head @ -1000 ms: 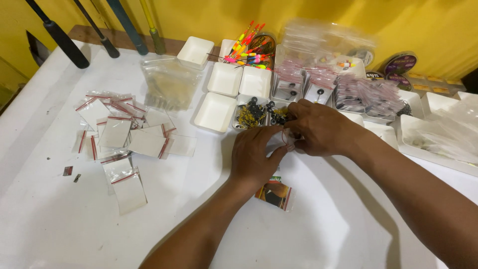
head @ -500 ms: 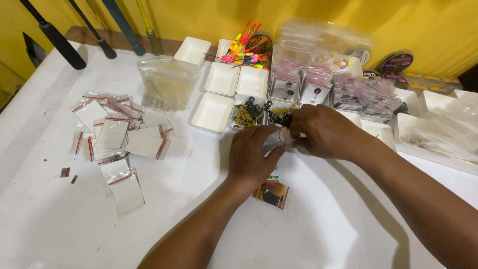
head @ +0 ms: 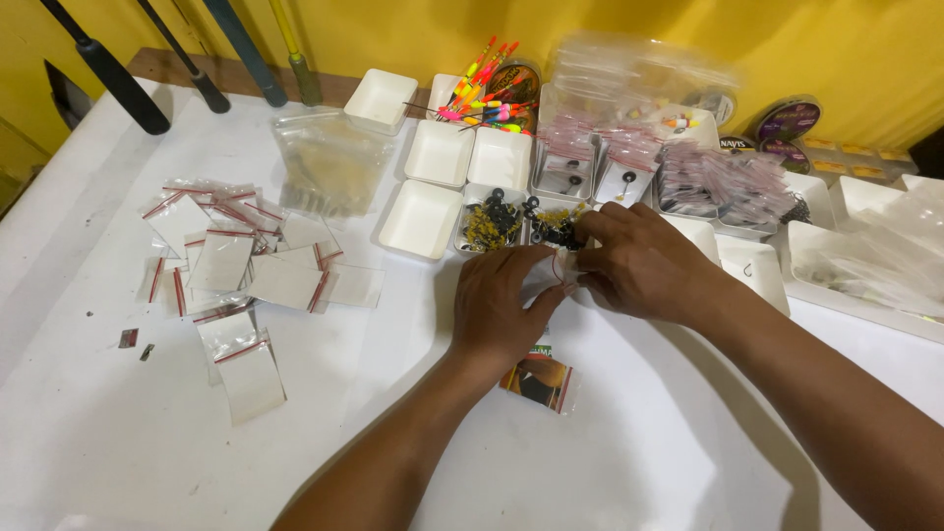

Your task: Picking up small fishing tackle components and placing them into small plastic bags for individual sale

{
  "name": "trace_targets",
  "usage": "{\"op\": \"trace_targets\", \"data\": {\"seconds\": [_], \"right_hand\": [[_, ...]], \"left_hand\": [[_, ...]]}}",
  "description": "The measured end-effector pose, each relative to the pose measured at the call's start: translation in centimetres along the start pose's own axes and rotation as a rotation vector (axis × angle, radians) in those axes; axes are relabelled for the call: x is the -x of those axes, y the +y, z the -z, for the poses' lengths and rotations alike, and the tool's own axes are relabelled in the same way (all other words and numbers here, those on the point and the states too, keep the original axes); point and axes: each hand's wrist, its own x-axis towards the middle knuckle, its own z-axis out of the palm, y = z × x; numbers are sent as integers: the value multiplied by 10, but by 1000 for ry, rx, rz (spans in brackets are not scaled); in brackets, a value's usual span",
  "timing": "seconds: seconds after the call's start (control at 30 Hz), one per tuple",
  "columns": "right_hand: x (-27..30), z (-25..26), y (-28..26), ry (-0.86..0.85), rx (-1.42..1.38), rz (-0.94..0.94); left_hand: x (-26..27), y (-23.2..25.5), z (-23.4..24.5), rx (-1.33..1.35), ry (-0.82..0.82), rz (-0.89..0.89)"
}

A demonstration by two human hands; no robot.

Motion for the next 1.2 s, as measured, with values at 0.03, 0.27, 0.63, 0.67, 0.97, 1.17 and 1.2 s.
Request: {"op": "trace_targets", "data": {"seconds": [0.03, 0.27, 0.63, 0.67, 0.97, 1.17, 1.2], "right_hand": [[0, -4, 2, 0, 0, 0], [-8, -4, 8, -101, -22, -26], [4, 19, 0, 103, -277, -35], [7, 21, 0, 224, -392, -116], [54, -17, -4, 679, -1053, -607], [54, 3, -25, 740, -1192, -658], [54, 6, -28, 743, -1217, -660]], "left_hand": [[0, -2, -1, 0, 0, 0], [1, -3, -2, -21, 22, -34], [1, -2, -2, 7, 48, -38], [1, -2, -2, 3, 54, -48], [-1, 7, 1, -9, 109, -146], [-3, 11, 3, -20, 144, -205], [-3, 13, 4, -20, 158, -207]]}}
